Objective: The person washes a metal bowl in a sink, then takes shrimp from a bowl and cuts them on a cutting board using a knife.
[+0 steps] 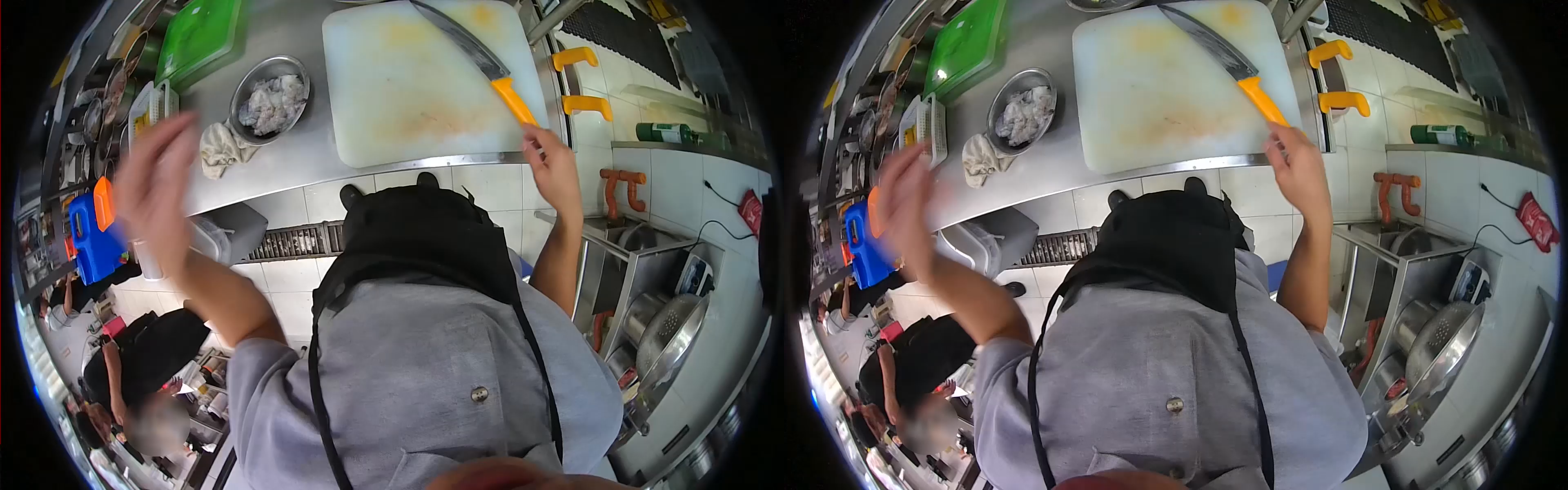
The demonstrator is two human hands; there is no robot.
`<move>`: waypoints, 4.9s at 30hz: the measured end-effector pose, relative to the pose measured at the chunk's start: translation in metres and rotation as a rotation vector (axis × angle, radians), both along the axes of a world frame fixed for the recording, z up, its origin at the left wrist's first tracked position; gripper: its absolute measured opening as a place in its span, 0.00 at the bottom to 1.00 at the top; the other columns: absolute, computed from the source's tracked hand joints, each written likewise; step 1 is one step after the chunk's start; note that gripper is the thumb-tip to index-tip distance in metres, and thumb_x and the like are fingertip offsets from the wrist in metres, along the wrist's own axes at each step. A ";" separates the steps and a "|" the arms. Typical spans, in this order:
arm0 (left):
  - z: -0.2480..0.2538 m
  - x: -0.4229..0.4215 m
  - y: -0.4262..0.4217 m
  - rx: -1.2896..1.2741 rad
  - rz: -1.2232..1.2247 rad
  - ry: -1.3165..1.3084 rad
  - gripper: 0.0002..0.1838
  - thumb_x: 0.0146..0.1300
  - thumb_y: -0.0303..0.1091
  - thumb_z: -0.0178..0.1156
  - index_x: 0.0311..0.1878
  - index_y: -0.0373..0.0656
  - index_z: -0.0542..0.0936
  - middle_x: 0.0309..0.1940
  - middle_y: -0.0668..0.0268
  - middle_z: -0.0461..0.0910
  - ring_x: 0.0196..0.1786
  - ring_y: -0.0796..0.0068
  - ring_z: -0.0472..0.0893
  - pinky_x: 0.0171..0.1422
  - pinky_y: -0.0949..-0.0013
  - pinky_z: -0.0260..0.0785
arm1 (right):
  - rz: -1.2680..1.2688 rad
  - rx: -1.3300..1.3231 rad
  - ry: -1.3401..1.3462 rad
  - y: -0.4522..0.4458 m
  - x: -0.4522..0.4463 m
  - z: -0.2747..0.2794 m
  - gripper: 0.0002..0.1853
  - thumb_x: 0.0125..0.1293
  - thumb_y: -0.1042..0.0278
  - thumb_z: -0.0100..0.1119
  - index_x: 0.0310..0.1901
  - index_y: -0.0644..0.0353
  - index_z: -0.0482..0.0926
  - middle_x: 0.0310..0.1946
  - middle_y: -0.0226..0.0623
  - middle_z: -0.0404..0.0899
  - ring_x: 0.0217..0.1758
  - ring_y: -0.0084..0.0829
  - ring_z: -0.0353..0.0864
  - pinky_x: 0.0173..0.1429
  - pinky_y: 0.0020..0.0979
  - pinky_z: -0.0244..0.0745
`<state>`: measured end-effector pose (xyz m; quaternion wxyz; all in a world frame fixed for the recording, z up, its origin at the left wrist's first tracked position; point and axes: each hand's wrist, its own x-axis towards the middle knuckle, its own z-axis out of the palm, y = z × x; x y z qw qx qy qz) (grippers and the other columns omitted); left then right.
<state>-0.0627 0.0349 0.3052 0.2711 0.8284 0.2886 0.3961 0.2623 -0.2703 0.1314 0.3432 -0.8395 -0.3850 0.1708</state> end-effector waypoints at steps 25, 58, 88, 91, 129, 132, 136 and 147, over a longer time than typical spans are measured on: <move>-0.188 0.011 0.110 0.117 0.171 0.976 0.18 0.49 0.46 0.69 0.40 0.47 0.92 0.46 0.54 0.86 0.51 0.44 0.77 0.63 0.49 0.67 | 0.031 -0.248 -0.515 0.070 0.043 -0.045 0.29 0.62 0.70 0.62 0.66 0.57 0.70 0.42 0.51 0.81 0.46 0.55 0.83 0.50 0.49 0.80; -0.209 0.026 0.053 0.076 0.452 0.175 0.11 0.60 0.33 0.68 0.44 0.42 0.88 0.36 0.55 0.86 0.42 0.55 0.84 0.48 0.57 0.75 | -0.021 0.037 0.921 -0.022 -0.013 -0.016 0.24 0.71 0.73 0.50 0.69 0.58 0.68 0.29 0.36 0.79 0.21 0.22 0.76 0.24 0.23 0.73; -0.180 -0.072 -0.076 -1.031 0.115 -1.395 0.17 0.79 0.34 0.49 0.67 0.43 0.73 0.57 0.68 0.79 0.47 0.75 0.79 0.54 0.67 0.75 | 1.087 0.311 -0.659 0.185 -0.212 0.027 0.30 0.71 0.69 0.53 0.73 0.34 0.71 0.32 0.43 0.71 0.20 0.35 0.80 0.25 0.34 0.80; -0.193 -0.082 -0.069 -1.111 0.064 -1.291 0.14 0.77 0.30 0.53 0.63 0.41 0.75 0.51 0.66 0.81 0.45 0.74 0.82 0.49 0.67 0.77 | 1.117 0.286 -0.720 0.176 -0.209 0.019 0.29 0.71 0.69 0.52 0.73 0.36 0.71 0.32 0.42 0.70 0.21 0.34 0.80 0.26 0.33 0.81; -0.230 0.109 -0.071 0.138 -0.307 0.297 0.18 0.58 0.35 0.73 0.51 0.41 0.85 0.48 0.55 0.84 0.55 0.50 0.79 0.63 0.55 0.71 | 0.075 -0.234 0.263 -0.048 -0.024 -0.020 0.09 0.71 0.69 0.54 0.44 0.63 0.66 0.23 0.52 0.80 0.27 0.58 0.81 0.33 0.52 0.73; -0.251 0.140 -0.084 0.211 -0.350 0.399 0.24 0.52 0.34 0.73 0.54 0.41 0.83 0.44 0.56 0.80 0.51 0.50 0.76 0.57 0.52 0.69 | 0.131 -0.305 0.155 -0.061 -0.014 -0.043 0.11 0.68 0.70 0.55 0.46 0.64 0.66 0.25 0.58 0.80 0.33 0.64 0.80 0.39 0.58 0.72; -0.252 0.147 -0.089 0.173 -0.296 0.454 0.19 0.55 0.36 0.73 0.49 0.43 0.83 0.45 0.60 0.77 0.51 0.55 0.74 0.56 0.53 0.65 | 0.107 -0.363 0.193 -0.057 -0.014 -0.033 0.13 0.65 0.71 0.55 0.47 0.65 0.66 0.25 0.61 0.79 0.35 0.67 0.79 0.43 0.60 0.70; -0.249 0.119 -0.089 0.147 -0.189 0.443 0.18 0.57 0.37 0.72 0.51 0.45 0.84 0.43 0.65 0.76 0.50 0.60 0.74 0.57 0.56 0.58 | 0.118 -0.245 0.171 -0.054 -0.021 -0.043 0.10 0.69 0.74 0.52 0.48 0.62 0.64 0.19 0.45 0.77 0.17 0.39 0.80 0.24 0.40 0.75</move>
